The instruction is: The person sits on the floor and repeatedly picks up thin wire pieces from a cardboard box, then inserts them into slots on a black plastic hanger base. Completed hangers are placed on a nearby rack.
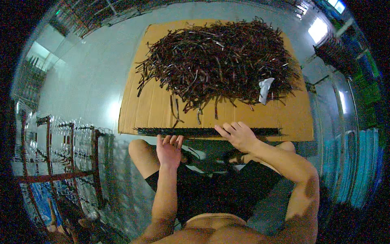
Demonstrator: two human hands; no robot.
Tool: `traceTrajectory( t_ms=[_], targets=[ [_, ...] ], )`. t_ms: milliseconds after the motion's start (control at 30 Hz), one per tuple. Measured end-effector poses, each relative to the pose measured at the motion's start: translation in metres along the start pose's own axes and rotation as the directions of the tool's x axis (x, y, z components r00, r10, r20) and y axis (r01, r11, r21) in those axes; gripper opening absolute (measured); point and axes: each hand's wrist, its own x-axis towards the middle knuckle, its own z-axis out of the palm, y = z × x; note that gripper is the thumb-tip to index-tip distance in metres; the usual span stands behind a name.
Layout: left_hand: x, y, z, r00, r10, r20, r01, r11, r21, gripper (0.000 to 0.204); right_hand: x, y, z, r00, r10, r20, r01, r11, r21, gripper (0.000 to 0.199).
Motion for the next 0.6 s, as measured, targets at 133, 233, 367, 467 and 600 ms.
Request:
traceTrajectory(
  t_ms=[133,233,367,467,600],
  targets=[
    [0.002,0.039,-0.020,0.972,-0.212,-0.104,0.236,0.842,0.486,0.027,0.011,0.005,0.005,0.998,-0.057,0.004,0.056,0.995,0.086,0.061],
    [-0.012,0.064,-0.034,0.988,0.009,-0.156,0.094,0.764,0.639,0.025,0.038,-0.001,-0.021,0.998,0.055,0.019,-0.058,0.956,0.288,0.043],
    [-0.008,0.076,-0.052,0.800,0.599,-0.020,-0.378,0.530,0.759,0.032,0.127,-0.007,0.012,0.978,0.053,0.201,-0.160,0.808,0.567,0.031],
    [-0.033,0.089,0.001,0.563,0.786,0.255,-0.190,-0.178,0.966,0.038,0.196,-0.013,0.056,0.991,-0.127,-0.045,0.135,0.930,0.341,0.034],
    [-0.019,0.098,0.014,0.642,0.744,0.183,0.003,-0.241,0.971,0.049,0.241,-0.014,0.084,0.954,-0.290,0.079,0.290,0.957,0.012,0.025]
  ],
)
